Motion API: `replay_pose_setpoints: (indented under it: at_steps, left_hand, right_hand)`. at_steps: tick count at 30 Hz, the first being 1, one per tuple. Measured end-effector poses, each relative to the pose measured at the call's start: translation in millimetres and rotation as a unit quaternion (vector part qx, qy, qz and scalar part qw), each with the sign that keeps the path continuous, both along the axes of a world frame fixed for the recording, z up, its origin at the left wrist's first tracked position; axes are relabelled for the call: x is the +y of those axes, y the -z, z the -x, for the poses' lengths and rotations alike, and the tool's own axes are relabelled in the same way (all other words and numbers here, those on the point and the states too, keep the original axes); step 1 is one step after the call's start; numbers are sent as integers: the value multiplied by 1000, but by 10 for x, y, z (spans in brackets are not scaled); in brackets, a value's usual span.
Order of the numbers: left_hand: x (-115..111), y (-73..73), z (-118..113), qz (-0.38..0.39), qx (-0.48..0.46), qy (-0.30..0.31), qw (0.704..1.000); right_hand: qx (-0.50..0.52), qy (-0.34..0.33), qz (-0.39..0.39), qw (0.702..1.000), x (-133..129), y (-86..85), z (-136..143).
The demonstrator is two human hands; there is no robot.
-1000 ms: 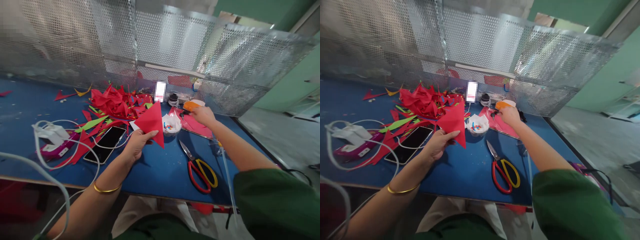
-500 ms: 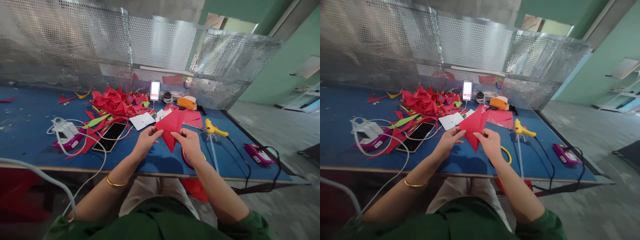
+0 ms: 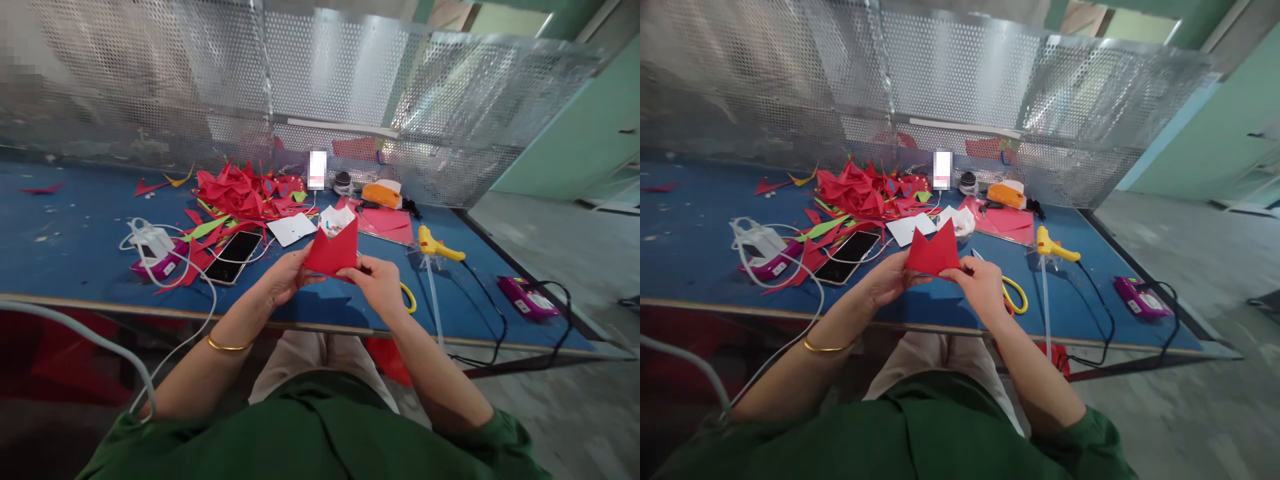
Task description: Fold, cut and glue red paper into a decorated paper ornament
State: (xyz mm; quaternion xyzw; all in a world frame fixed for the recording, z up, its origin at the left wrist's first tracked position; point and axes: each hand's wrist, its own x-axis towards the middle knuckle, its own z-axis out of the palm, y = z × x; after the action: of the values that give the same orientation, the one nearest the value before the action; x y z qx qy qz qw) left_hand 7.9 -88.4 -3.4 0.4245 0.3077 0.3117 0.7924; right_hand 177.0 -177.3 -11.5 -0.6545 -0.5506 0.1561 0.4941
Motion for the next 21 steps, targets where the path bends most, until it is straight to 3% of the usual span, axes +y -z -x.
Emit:
replay_pose_setpoints:
  at_steps: [4, 9, 12, 16, 21]
  left_hand:
    - [-21, 106, 33, -49, -19, 22, 998]
    - [-65, 136, 80, -101, -6, 58, 993]
    - [-101, 105, 102, -89, 41, 83, 992]
    - [-133, 49, 96, -49, 64, 56, 995]
    - [-137, 20, 76, -31, 88, 25, 995]
  right_hand:
    - [105, -23, -7, 994, 6, 23, -19]
    - [161, 3, -29, 986, -1, 58, -12]
    - [238, 9, -27, 971, 2, 39, -1]
    - [360, -3, 3, 933, 36, 3, -14]
    - [399, -52, 76, 912, -45, -1, -81]
